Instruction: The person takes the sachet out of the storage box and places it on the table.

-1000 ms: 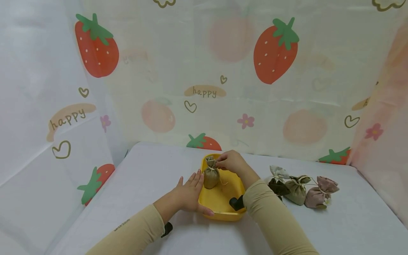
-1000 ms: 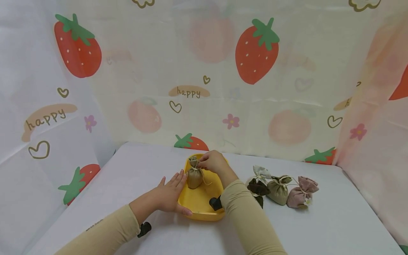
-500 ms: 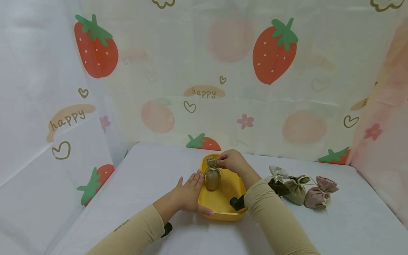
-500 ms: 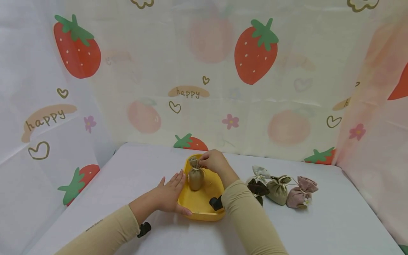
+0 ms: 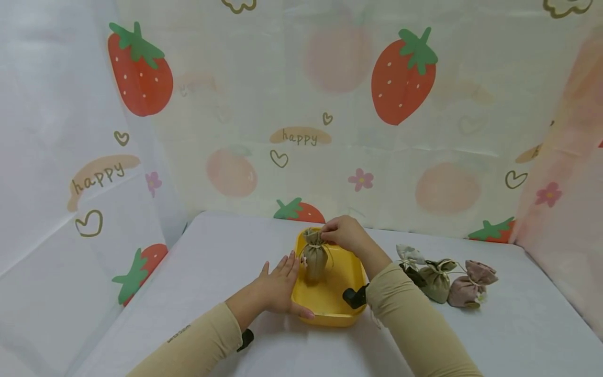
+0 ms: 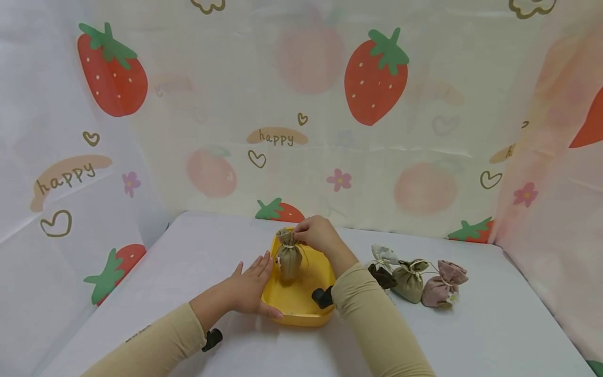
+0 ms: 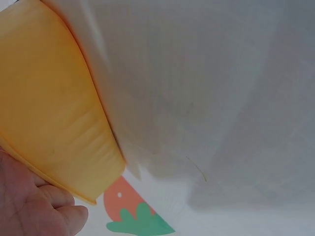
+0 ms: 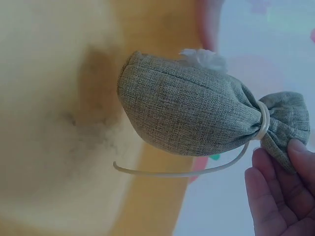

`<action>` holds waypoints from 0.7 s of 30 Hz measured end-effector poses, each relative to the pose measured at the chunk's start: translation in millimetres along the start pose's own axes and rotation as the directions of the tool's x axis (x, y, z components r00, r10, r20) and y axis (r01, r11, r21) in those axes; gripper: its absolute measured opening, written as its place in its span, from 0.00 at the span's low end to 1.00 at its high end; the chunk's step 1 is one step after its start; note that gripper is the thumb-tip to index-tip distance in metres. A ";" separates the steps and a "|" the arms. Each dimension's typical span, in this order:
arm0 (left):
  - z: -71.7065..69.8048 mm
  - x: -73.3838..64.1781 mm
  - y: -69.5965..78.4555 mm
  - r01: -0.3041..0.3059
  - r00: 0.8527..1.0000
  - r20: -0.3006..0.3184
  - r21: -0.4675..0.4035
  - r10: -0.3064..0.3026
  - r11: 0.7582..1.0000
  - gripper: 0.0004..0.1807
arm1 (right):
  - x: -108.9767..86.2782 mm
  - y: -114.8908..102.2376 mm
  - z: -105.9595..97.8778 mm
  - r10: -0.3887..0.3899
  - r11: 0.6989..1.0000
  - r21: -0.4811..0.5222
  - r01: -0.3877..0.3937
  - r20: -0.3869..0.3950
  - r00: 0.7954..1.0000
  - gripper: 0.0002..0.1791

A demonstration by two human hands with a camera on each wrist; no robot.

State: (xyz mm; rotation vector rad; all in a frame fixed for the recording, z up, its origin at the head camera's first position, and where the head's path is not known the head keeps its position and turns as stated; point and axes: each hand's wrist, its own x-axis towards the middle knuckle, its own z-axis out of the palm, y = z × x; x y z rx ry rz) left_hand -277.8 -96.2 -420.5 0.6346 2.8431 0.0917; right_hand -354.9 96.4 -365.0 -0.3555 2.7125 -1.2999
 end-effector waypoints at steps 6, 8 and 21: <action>-0.2 -0.2 -0.1 -0.003 1.000 -0.003 -0.005 0.003 1.000 0.74 | -5.6 -5.0 -9.7 -0.006 0.999 0.038 0.005 0.011 1.000 0.06; -0.4 -0.4 0.0 -0.005 1.000 -0.003 -0.003 0.005 1.000 0.74 | -8.7 -7.2 -14.1 -0.014 0.999 0.030 0.014 0.012 1.000 0.07; -1.4 -0.8 0.8 -0.006 1.000 -0.001 0.006 0.006 1.000 0.74 | -32.4 -17.4 -45.3 -0.109 0.994 0.011 0.109 0.032 0.993 0.09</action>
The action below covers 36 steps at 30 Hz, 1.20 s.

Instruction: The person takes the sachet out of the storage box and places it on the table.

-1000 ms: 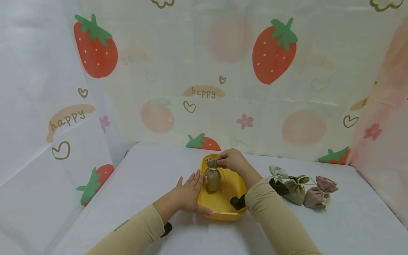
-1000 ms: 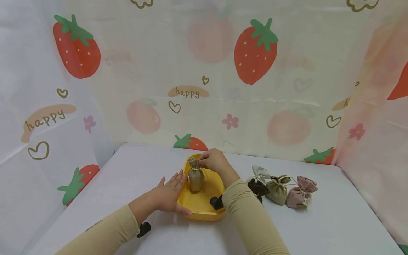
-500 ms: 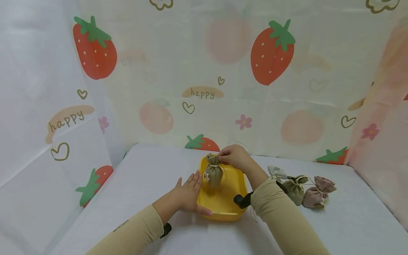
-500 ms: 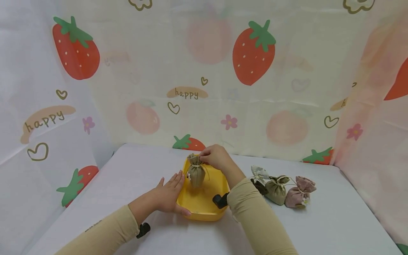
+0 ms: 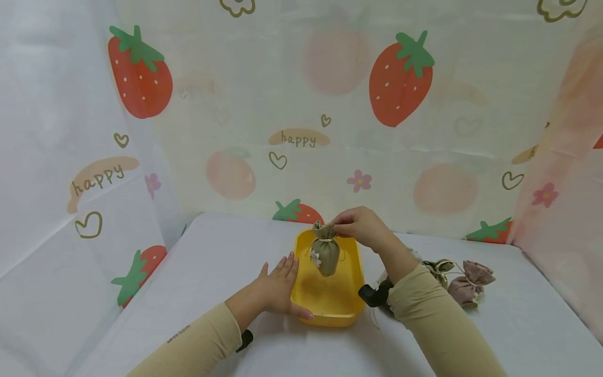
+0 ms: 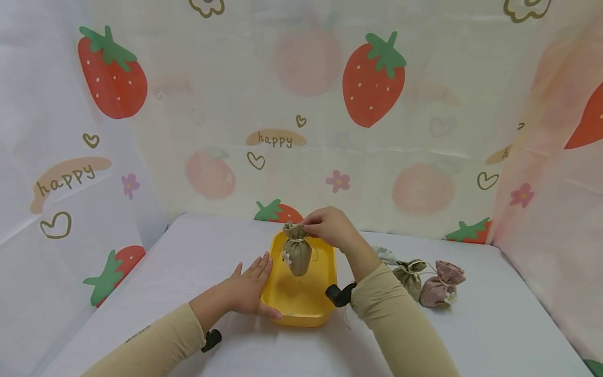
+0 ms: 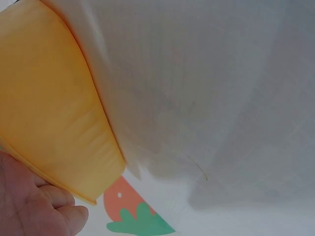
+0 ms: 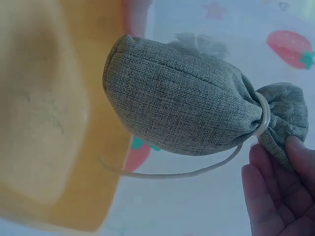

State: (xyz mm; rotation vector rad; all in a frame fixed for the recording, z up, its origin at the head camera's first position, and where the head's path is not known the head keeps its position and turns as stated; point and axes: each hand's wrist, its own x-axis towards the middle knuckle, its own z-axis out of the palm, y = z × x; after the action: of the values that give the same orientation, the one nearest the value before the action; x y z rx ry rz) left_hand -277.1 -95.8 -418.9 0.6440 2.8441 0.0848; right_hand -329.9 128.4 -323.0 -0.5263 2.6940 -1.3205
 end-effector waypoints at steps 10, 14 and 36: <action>0.5 0.4 0.0 0.007 1.000 -0.001 -0.015 -0.007 1.000 0.74 | -22.4 -1.1 -26.7 -0.036 0.999 -0.038 0.036 -0.006 0.999 0.11; -0.3 -0.3 0.6 0.012 1.000 0.001 -0.018 -0.012 1.000 0.74 | -34.2 2.4 -39.7 -0.046 0.997 -0.054 0.045 -0.017 0.999 0.12; 1.8 0.9 0.3 0.022 1.000 -0.006 -0.010 -0.022 1.000 0.75 | -114.0 29.8 -105.4 -0.033 0.990 -0.142 0.017 -0.112 0.993 0.18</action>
State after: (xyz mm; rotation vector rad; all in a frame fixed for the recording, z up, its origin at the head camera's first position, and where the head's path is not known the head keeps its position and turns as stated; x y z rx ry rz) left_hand -277.4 -95.1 -420.9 0.6114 2.8541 0.0980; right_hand -255.7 263.6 -288.4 -0.5144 2.9000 -1.2073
